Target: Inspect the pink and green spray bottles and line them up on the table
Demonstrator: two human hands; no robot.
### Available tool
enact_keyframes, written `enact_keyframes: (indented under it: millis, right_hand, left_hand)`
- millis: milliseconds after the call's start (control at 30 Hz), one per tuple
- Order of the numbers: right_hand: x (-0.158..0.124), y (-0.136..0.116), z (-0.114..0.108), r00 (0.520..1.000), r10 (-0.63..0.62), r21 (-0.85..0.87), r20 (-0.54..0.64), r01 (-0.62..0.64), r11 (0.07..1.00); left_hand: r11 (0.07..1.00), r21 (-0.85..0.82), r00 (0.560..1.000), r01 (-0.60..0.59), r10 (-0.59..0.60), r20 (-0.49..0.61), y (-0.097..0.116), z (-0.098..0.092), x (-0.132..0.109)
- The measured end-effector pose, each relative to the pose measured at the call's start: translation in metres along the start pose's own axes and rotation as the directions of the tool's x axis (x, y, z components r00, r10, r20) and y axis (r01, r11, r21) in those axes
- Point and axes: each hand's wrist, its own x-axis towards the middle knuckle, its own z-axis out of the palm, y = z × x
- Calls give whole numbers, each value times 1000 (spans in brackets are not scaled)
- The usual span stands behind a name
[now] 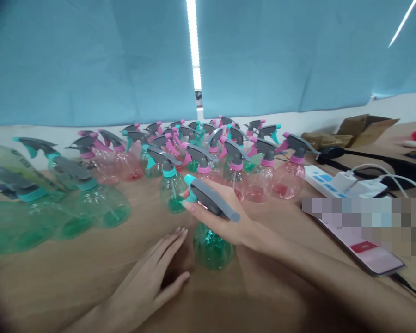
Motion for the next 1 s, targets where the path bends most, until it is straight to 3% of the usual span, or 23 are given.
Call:
enact_keyframes:
  millis: [267,733,1000]
  right_hand:
    - [10,-3,-1,998,27,-7,59,-27,1000]
    - [6,-13,-7,998,44,-66,49,-41,997]
    - [1,-6,-3,987,146,-2,71,-147,989]
  left_hand:
    - [1000,4,1000,4,-4,17,1,0,2]
    - [999,26,999,-32,32,-11,-2,2,0]
    - [1000,-16,1000,-23,23,-13,-1,0,3]
